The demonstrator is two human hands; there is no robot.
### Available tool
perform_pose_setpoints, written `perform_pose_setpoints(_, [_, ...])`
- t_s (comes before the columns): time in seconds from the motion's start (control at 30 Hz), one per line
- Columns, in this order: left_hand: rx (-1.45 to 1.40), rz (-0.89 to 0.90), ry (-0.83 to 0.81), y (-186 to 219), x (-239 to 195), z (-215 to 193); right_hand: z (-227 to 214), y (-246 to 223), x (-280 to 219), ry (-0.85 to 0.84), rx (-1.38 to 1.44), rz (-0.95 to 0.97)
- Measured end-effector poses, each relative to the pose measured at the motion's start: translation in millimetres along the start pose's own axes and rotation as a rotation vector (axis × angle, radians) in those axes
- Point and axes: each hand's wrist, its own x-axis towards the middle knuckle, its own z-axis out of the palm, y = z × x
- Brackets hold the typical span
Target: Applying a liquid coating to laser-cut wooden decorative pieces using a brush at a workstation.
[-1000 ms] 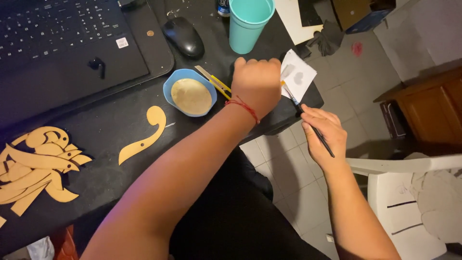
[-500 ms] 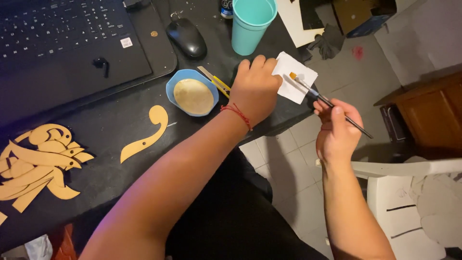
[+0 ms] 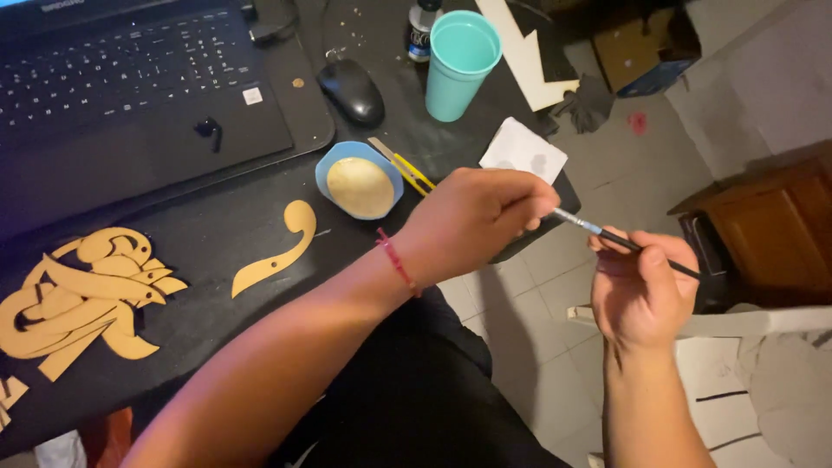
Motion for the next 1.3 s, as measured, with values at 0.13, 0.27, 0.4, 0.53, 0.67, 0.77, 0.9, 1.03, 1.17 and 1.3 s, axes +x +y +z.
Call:
perform_pose_setpoints(0.13, [0.001, 0.069, 0.120, -1.7, -11.7, -9.0, 5.7, -16.3, -3.2, -0.001, -0.041, -0.083])
perform_pose_setpoints(0.27, [-0.050, -0.005, 0.023, 15.3, -28.0, -12.9, 16.1, -21.3, -8.0, -0.036, -0.031, -0.075])
perform_pose_setpoints(0.4, [-0.013, -0.070, -0.067, 29.9, -43.7, -10.7, 35.5, -30.1, -18.0, -0.059, -0.044, -0.079])
perform_pose_setpoints(0.53, [-0.098, -0.084, -0.094, 44.7, -59.9, -12.6, 74.7, -49.8, -28.3, -0.281, -0.263, -0.079])
perform_pose_setpoints(0.67, [-0.094, 0.046, -0.119, 43.6, -75.5, -7.7, 108.1, -62.5, -37.1, -0.354, -0.205, -0.041])
perform_pose_setpoints(0.77, [-0.341, 0.344, -0.041, 36.5, -86.7, -5.1, 124.7, -69.3, -43.6, -0.372, -0.072, 0.017])
perform_pose_setpoints(0.9, [-0.349, 0.373, -0.071, 42.1, -93.8, -13.2, 136.6, -72.6, -50.8, -0.411, -0.079, -0.013])
perform_pose_setpoints(1.03, [0.388, 0.543, 0.198, 35.1, -96.7, -13.7, 146.7, -83.1, -61.7, -0.354, -0.918, -0.581])
perform_pose_setpoints(1.17, [0.573, 0.663, 0.322, 45.2, -110.5, -16.0, 168.0, -97.0, -73.9, -0.344, -1.132, -0.658])
perform_pose_setpoints(1.3, [0.138, 0.445, 0.121, 51.3, -111.4, -20.4, 159.1, -97.4, -73.8, -0.356, -0.906, -0.435])
